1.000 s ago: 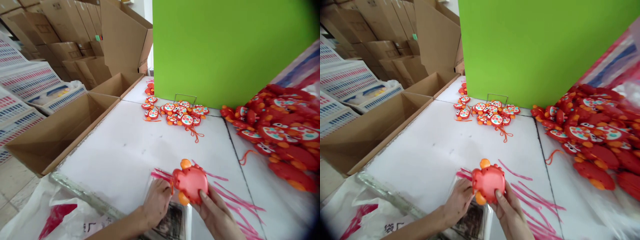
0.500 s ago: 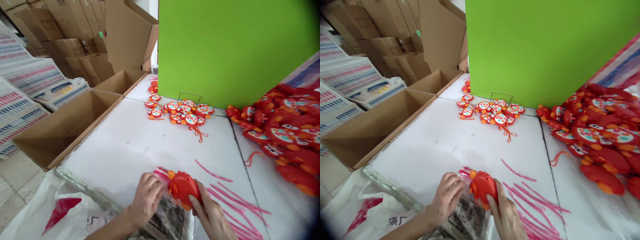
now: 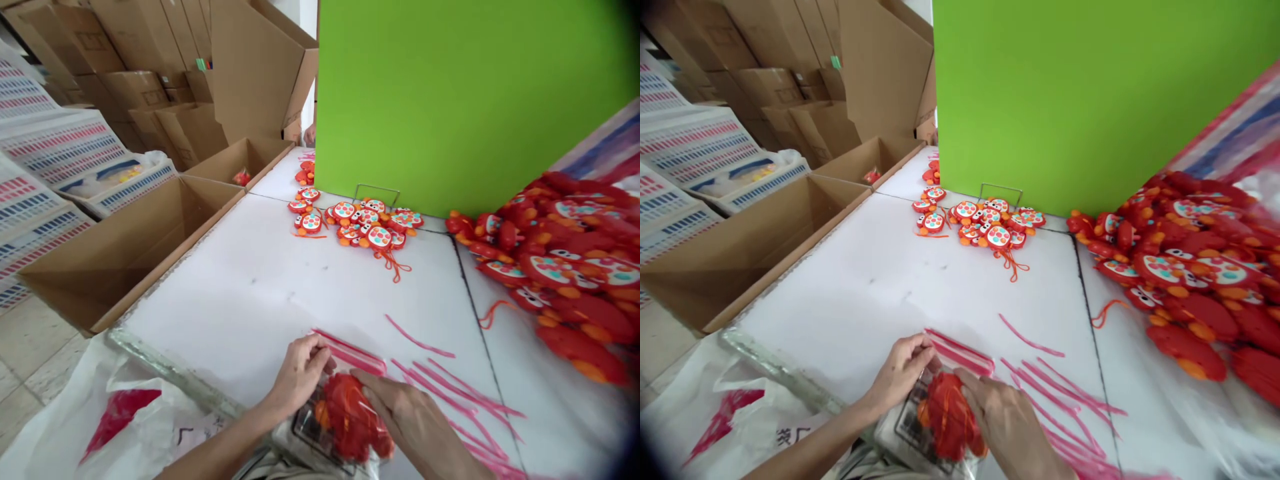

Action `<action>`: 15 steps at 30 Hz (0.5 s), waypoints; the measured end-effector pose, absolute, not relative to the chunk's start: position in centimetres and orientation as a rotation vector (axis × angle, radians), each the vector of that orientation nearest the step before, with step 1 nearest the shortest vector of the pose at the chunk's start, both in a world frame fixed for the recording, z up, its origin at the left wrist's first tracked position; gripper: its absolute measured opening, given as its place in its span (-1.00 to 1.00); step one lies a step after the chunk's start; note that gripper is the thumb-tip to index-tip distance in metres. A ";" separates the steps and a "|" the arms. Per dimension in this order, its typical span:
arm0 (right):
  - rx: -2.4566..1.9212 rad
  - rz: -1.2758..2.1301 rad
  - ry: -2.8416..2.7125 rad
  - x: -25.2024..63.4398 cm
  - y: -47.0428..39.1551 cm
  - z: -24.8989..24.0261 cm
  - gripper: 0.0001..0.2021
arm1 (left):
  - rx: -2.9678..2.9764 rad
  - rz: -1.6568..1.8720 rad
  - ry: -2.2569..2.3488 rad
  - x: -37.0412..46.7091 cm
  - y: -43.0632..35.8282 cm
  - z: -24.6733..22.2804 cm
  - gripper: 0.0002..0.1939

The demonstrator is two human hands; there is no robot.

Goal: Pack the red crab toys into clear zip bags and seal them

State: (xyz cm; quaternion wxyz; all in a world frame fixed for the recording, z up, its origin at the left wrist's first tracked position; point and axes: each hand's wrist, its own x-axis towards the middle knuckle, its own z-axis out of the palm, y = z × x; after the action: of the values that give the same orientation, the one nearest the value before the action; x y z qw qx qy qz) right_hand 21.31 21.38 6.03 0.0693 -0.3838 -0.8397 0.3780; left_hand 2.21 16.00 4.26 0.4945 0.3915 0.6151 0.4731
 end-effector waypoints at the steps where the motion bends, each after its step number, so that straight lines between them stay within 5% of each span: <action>1: -1.112 1.083 -2.638 21.2 21.4 6.1 -0.72 | 0.918 1.126 1.475 2.4 15.9 4.3 -0.72; 6: -1.166 0.609 -2.713 20.0 20.8 5.4 -0.72 | 0.813 1.063 1.413 2.6 15.5 3.7 -0.79; 15: -1.077 0.434 -2.594 15.7 19.9 4.8 -0.78 | 1.110 0.967 1.474 2.7 15.5 4.2 -0.79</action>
State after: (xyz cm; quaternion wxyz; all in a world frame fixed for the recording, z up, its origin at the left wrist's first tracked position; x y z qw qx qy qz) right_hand 15.74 19.90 4.80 0.1494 -0.3746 -0.9026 0.1509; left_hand 2.71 15.46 4.19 0.5047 0.4601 0.6108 0.4005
